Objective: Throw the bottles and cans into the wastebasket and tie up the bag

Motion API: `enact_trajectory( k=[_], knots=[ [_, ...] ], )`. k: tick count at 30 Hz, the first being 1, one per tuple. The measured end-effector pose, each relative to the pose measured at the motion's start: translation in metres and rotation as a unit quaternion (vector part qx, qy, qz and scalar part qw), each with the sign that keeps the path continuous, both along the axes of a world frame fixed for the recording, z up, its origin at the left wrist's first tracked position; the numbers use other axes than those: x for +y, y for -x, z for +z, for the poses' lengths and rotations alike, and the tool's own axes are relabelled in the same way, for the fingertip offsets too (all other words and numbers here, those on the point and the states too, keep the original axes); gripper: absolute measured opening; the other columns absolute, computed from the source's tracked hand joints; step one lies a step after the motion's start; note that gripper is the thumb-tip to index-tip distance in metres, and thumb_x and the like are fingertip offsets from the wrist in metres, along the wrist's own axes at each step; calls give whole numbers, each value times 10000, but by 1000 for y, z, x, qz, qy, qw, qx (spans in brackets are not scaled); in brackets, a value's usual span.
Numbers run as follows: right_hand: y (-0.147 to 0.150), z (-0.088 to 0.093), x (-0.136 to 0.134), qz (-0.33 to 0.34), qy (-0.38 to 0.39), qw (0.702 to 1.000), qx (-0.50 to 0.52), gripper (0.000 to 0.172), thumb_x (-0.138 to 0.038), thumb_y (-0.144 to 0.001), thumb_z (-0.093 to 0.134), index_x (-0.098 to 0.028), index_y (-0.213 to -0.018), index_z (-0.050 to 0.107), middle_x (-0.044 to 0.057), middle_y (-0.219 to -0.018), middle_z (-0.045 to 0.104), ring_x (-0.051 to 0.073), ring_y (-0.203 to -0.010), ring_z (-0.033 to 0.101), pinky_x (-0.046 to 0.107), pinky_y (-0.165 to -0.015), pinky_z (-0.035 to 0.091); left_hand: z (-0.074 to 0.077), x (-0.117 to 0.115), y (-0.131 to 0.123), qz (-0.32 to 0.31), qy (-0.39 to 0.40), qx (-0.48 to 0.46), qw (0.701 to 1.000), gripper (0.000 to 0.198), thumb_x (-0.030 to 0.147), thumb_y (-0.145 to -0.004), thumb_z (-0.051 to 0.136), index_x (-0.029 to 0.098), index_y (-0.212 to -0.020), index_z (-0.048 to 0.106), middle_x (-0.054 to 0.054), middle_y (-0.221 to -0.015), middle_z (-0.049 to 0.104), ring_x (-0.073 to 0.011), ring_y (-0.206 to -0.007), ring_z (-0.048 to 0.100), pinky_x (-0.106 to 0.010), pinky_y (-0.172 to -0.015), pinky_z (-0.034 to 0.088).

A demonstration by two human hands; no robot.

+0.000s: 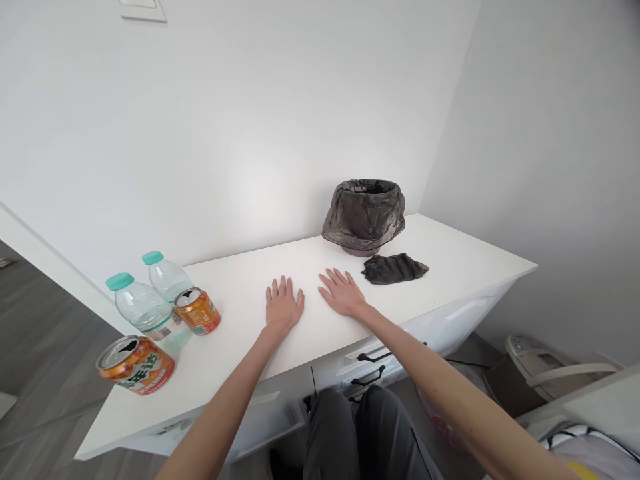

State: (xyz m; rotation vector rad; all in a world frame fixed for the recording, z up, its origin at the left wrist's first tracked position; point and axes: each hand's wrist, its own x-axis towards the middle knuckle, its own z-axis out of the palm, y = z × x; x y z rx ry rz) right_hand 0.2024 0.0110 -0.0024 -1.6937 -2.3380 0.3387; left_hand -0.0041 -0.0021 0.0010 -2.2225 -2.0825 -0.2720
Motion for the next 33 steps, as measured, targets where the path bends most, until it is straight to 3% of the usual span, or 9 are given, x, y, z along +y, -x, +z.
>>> enact_trajectory(
  k=[12, 21, 23, 26, 30, 33],
  knots=[
    [2, 5, -3, -3, 1, 1000, -2, 697, -583, -1081, 148, -248, -1679, 277, 27, -1768, 150, 223, -1640, 70, 465, -1313, -16, 8, -12, -4, 7, 4, 6, 1000, 696, 468, -1062, 227, 88, -1627, 374, -120, -1722, 294, -346, -1610, 218, -516, -1317, 168],
    [8, 16, -13, 0, 11, 1000, -24, 674, -518, -1079, 175, -221, -1675, 285, 41, -1767, 164, 249, -1638, 90, 471, -1311, 36, 4, -30, -4, -4, -3, -9, 1000, 711, 484, -1052, 235, 88, -1626, 378, -131, -1719, 286, -344, -1614, 204, -523, -1319, 148],
    [4, 33, -11, 26, -5, 999, -37, 679, -492, -1057, 277, -206, -1672, 291, 50, -1770, 150, 292, -1630, 125, 481, -1306, 86, 3, -31, -3, -6, 1, -13, 1000, 723, 488, -1051, 226, 76, -1629, 366, -137, -1720, 279, -345, -1617, 192, -525, -1320, 139],
    [-15, 80, 3, 51, -103, 993, -37, 716, -446, -1003, 416, -204, -1666, 296, 54, -1778, 89, 379, -1553, 305, 532, -1265, 236, 3, -32, -1, -8, 12, -18, 1000, 754, 499, -1049, 203, 42, -1632, 341, -146, -1724, 258, -346, -1622, 169, -525, -1323, 132],
    [-51, 150, 35, -46, -229, 972, -8, 743, -437, -983, 431, -152, -1650, 274, 152, -1772, 22, 426, -1265, 587, 604, -1035, 488, -2, -31, 1, -9, 1, -29, 1000, 741, 494, -1044, 218, 64, -1633, 352, -139, -1724, 265, -348, -1620, 177, -529, -1323, 137],
    [-75, 178, 62, -137, -254, 958, 3, 779, -429, -947, 500, -126, -1632, 286, 263, -1691, 255, 431, -1184, 629, 609, -953, 525, -7, -31, 3, -11, -10, -40, 999, 731, 497, -1040, 230, 89, -1632, 365, -135, -1717, 293, -353, -1618, 185, -541, -1322, 138]
  ],
)
